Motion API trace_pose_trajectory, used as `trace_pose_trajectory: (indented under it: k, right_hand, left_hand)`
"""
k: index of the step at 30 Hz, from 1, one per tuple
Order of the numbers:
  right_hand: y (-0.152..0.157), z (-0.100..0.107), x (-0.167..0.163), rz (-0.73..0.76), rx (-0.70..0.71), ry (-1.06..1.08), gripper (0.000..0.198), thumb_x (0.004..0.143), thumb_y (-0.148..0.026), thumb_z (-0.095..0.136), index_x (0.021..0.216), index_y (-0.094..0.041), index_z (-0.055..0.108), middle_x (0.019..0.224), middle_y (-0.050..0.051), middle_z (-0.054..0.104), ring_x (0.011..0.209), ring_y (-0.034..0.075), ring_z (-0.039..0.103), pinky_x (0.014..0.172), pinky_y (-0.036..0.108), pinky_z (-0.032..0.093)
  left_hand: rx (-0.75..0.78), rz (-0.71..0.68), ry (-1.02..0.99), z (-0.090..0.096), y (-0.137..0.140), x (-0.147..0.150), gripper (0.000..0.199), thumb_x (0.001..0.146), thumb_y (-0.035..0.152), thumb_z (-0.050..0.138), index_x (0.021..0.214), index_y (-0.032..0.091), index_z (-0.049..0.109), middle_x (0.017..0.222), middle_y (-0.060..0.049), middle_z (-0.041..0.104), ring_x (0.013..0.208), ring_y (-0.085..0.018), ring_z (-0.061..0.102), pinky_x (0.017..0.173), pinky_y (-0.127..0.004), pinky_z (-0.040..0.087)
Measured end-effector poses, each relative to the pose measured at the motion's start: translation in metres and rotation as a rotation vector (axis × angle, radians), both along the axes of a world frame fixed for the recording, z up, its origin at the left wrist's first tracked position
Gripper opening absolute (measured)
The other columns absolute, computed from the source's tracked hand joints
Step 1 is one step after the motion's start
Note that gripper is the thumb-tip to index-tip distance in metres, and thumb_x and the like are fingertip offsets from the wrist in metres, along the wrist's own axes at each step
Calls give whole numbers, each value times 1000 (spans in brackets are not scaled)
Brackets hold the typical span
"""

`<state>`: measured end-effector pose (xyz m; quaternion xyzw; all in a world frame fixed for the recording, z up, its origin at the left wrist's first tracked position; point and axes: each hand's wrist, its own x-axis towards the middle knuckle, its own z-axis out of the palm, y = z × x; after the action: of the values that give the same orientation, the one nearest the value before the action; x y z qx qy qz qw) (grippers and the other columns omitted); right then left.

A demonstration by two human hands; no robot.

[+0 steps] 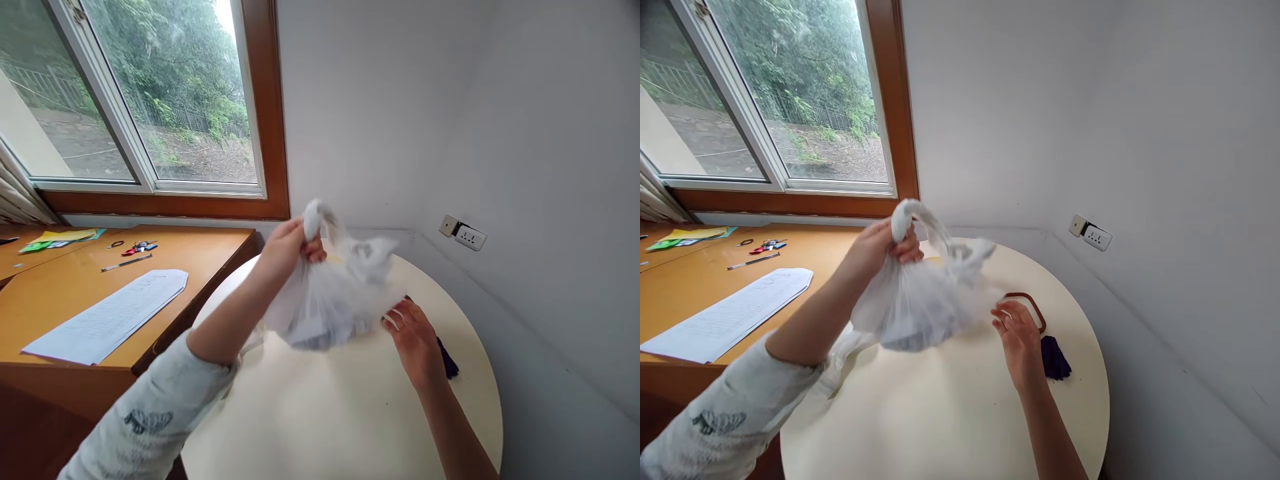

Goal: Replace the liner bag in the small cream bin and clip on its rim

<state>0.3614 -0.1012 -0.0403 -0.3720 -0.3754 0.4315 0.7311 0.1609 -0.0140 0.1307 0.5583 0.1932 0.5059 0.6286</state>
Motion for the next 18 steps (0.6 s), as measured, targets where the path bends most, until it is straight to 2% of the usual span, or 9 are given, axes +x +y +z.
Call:
trace_pose_trajectory:
  k: [2,4,7,12,18]
  right_hand:
    - [1,-16,-2,-19,-39,23,21,74,-35,60,92,-24,58,97,6,57,93,21,56,78,36,44]
    - [3,-30,-5,-53,-86,-2,19,73,-34,60,88,-22,59,90,5,57,88,20,57,76,34,44]
    - [4,-44,-12,-71,-110,-81,16,73,-33,60,82,-20,60,83,4,57,81,18,56,72,32,44]
    - [5,-49,-18,-22,-109,-104,16,72,-33,59,80,-19,60,76,3,56,73,16,53,70,32,44]
    - [5,-53,-19,12,-127,-95,16,71,-33,60,78,-19,60,71,2,56,69,15,51,69,32,43]
  left_hand:
    - [37,101,-53,25,15,6,26,83,10,41,57,16,38,46,8,24,35,-3,35,47,-19,38]
    - [46,162,-94,40,33,13,26,82,9,39,57,16,36,47,8,22,34,-2,34,47,-17,38]
    - [64,173,-137,42,63,26,24,79,9,39,57,17,35,46,9,21,32,-2,29,43,-16,36]
    - [-8,244,-72,10,101,45,26,78,14,38,53,19,31,39,10,20,29,-4,25,39,-17,32]
    - [-9,280,36,-35,115,53,30,81,16,41,53,19,30,36,10,25,29,-4,29,39,-17,32]
